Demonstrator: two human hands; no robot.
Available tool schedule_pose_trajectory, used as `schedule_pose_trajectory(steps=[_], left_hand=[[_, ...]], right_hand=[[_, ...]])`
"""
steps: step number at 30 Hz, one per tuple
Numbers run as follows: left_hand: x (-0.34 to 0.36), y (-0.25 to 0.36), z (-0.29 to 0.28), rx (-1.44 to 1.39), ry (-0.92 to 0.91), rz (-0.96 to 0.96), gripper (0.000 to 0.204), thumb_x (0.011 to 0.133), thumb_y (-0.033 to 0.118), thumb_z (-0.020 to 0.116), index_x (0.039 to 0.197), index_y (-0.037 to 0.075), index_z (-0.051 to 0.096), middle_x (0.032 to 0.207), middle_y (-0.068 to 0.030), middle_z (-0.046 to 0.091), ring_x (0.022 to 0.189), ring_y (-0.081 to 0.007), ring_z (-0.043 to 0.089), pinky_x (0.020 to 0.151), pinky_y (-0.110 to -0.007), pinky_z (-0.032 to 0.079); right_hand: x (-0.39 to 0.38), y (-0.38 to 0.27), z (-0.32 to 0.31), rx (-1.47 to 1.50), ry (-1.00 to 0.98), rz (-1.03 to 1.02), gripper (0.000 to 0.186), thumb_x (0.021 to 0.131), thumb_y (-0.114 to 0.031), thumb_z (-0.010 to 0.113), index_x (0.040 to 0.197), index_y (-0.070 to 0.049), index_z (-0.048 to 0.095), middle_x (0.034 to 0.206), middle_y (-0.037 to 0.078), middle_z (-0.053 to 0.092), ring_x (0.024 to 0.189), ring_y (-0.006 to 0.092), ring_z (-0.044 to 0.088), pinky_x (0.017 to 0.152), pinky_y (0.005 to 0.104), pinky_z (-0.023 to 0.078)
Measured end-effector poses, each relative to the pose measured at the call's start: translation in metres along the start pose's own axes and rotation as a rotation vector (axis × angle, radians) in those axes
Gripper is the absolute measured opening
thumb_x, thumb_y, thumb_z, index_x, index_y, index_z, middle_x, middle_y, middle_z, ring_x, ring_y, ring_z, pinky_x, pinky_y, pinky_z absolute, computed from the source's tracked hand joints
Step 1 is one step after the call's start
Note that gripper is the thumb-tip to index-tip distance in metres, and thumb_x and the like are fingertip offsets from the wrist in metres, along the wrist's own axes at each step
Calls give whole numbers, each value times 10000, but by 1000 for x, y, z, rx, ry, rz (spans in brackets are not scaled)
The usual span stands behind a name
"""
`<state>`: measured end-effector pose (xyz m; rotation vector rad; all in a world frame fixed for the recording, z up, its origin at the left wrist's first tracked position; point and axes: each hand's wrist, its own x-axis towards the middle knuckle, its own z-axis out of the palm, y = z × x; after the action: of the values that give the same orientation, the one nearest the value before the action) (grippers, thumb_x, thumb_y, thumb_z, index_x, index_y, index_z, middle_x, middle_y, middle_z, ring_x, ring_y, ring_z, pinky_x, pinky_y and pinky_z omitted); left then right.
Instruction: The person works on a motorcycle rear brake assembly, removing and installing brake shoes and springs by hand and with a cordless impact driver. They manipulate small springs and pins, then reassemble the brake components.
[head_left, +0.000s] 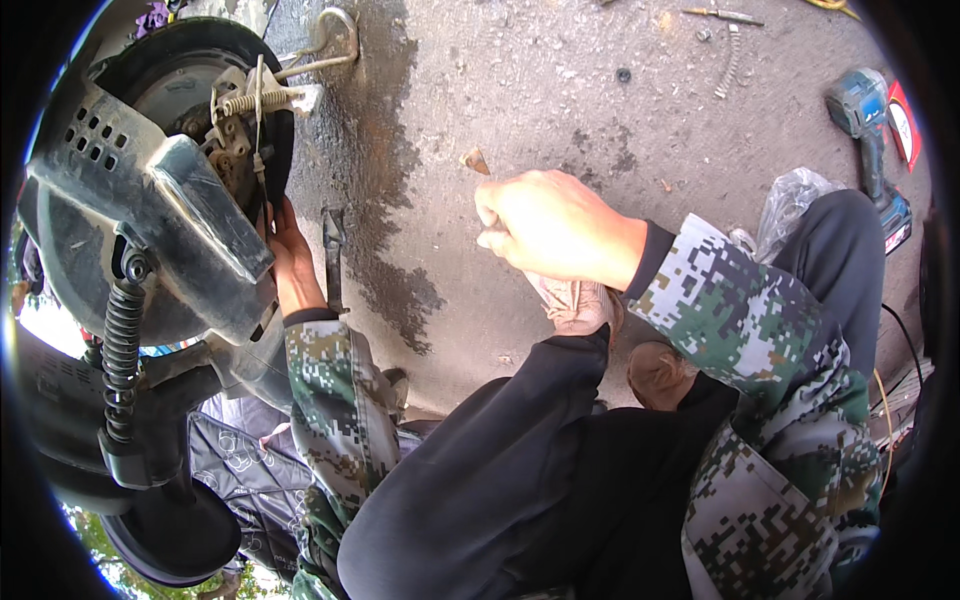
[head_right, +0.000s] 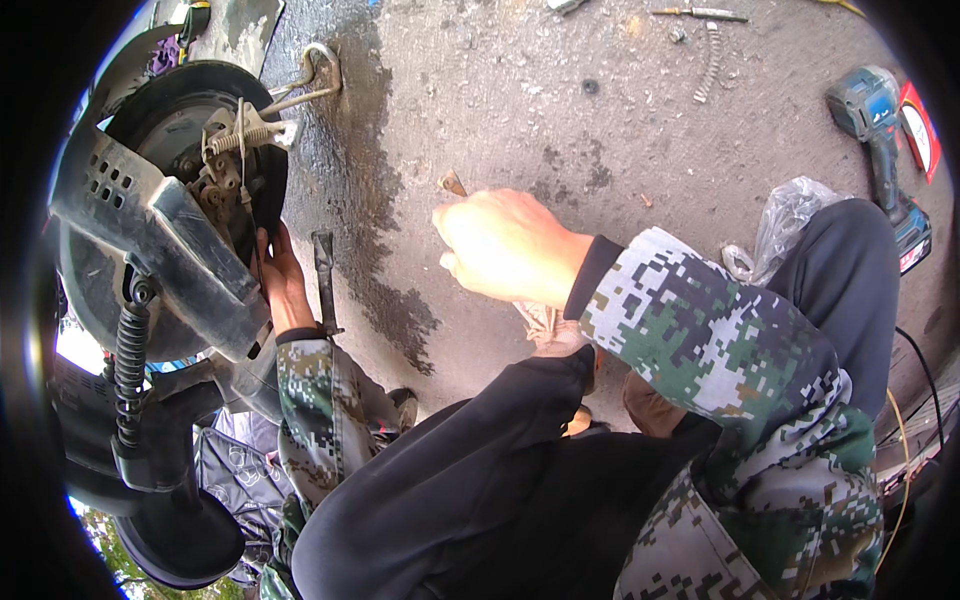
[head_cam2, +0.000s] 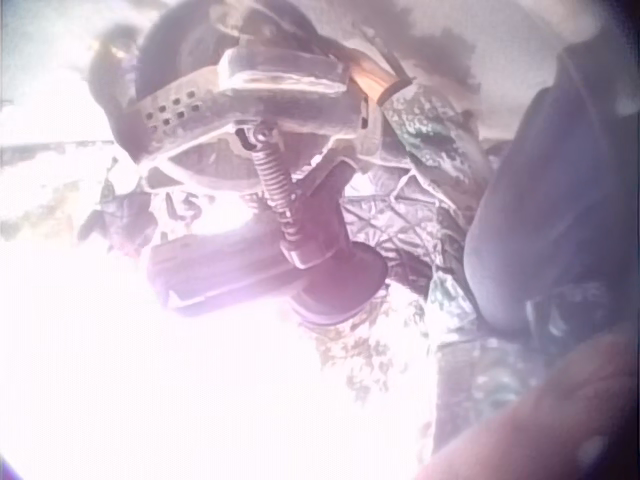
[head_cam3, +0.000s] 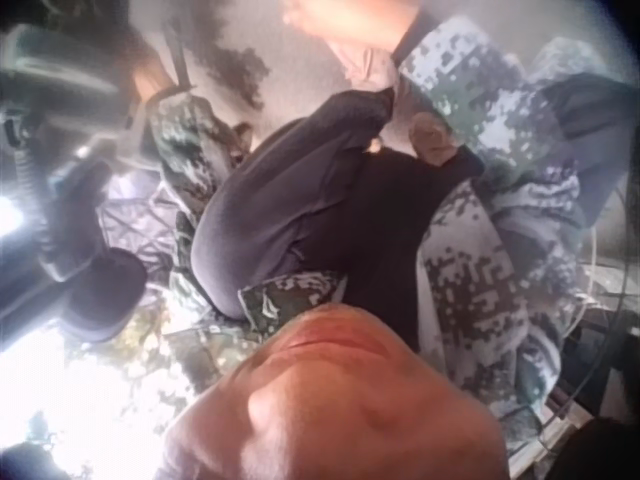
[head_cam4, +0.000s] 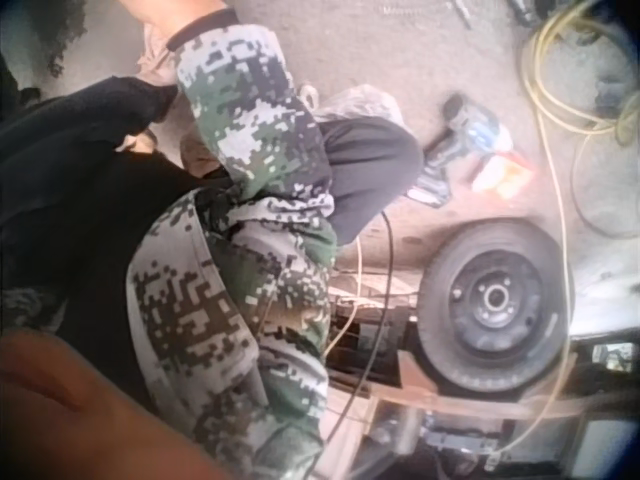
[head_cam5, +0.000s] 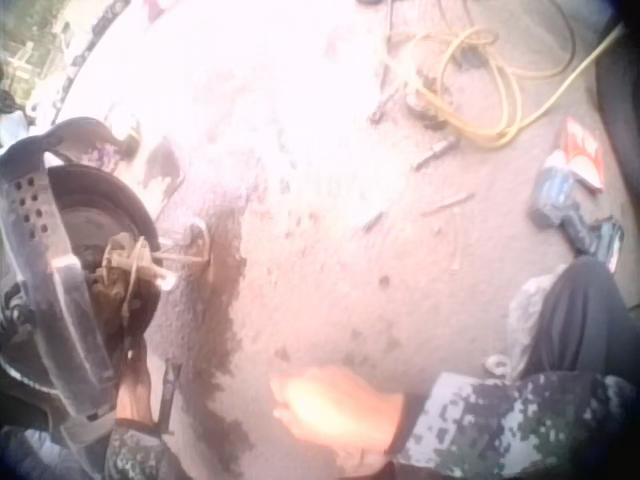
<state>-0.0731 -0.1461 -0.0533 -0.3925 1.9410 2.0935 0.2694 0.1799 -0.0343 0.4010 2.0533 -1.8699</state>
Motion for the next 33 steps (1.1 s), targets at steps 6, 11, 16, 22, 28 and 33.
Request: schedule_pose_trajectory(steps=[6, 11, 16, 22, 28, 33], left_hand=[[6, -1, 0, -52, 2, -29, 254, 925, -73, 692, 1171, -112, 647, 1234, -186, 652, 1245, -327, 587, 1154, -499, 503], [0, -2, 6, -68, -30, -26, 292, 945, -60, 691, 1232, -57, 639, 1275, -185, 656, 1258, -334, 587, 1142, -505, 514], [-3, -1, 8, -100, -33, -83, 329, 965, -36, 691, 1288, -58, 633, 1352, -202, 650, 1296, -338, 586, 1130, -487, 538], [-9, -1, 12, -4, -65, -14, 309, 976, -2, 702, 1281, -27, 655, 1357, -175, 664, 1260, -313, 630, 1102, -460, 564], [-26, -4, 25, 146, -35, 82, 299, 1036, 82, 628, 1290, -76, 614, 1409, -207, 598, 1303, -332, 593, 1147, -458, 539], [-25, -7, 23, 104, -16, 11, 297, 1017, 73, 671, 1275, -64, 622, 1336, -188, 660, 1248, -303, 631, 1111, -449, 554]], right_hand=[[-4, 2, 8, -35, -45, -1, 231, 904, -185, 729, 949, 32, 664, 880, 245, 707, 884, 446, 711, 793, 532, 555], [1, 1, 0, -26, -5, -26, 223, 930, -193, 733, 927, -13, 601, 778, 213, 654, 799, 427, 673, 735, 515, 496], [3, 1, -5, -34, -13, -6, 241, 910, -196, 725, 946, 35, 668, 845, 244, 706, 856, 444, 717, 786, 535, 558], [6, 6, 5, -33, -2, -27, 220, 924, -183, 731, 893, -15, 592, 762, 210, 643, 790, 424, 672, 729, 517, 490], [12, 7, 8, -44, -1, -9, 204, 919, -175, 724, 899, -11, 605, 744, 201, 641, 779, 424, 671, 723, 518, 494], [15, 6, 12, -49, -19, 19, 205, 914, -177, 733, 905, -14, 609, 717, 192, 635, 766, 419, 673, 710, 518, 495]])
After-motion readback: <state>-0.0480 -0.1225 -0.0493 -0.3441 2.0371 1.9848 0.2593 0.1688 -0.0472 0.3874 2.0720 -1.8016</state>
